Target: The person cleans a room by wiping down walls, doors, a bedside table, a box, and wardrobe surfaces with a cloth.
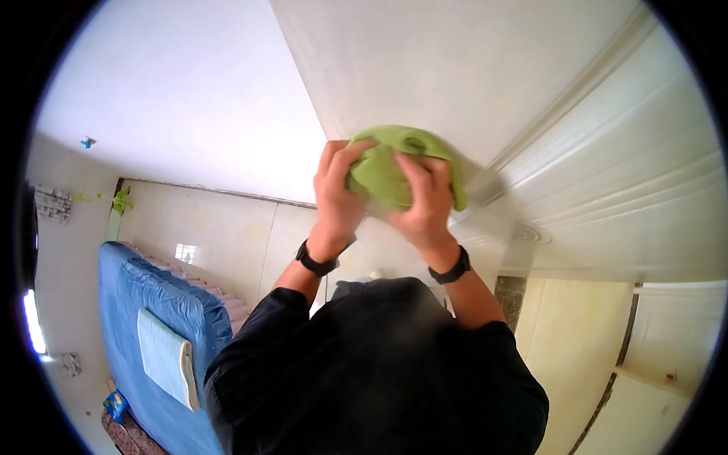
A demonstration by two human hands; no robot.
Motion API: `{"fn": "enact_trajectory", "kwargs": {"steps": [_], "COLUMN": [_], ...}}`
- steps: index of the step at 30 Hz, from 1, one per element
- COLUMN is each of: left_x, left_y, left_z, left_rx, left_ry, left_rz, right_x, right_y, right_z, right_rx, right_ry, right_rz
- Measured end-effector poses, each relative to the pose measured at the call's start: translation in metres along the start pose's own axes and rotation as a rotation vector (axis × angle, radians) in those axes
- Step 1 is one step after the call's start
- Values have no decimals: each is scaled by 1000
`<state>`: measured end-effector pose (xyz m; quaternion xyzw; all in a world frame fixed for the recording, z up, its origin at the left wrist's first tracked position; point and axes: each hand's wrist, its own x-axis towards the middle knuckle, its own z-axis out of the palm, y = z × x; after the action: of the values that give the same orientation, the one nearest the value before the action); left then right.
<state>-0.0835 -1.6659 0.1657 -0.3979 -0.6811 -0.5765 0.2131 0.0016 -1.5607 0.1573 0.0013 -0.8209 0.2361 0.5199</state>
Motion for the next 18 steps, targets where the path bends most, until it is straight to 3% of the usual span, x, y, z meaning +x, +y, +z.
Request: {"fn": "enact_trajectory", "kwargs": {"steps": [5,8,12,16,18], "left_x": [-3,-25,-48,-67,-80], "left_y": [8,-7,-27,-45,-56], "left_z": [27,32,12,-24,-34], "left_rx": [-85,-102,-18,114,147], "left_ry": [-35,-133,-388,-537,-550], "left_rz": [101,60,-179,-397,-450], "right_x": [-22,-52,-75,-91,-88], "right_y": [23,27,21,7,-4], "right_z": [-13,-12,-5,19,31], "right_rx": [-156,-182,-150,92,24], "right_ry": [173,131,-151,-417,-439], "right_rz": [-15,91,242,499,429]}}
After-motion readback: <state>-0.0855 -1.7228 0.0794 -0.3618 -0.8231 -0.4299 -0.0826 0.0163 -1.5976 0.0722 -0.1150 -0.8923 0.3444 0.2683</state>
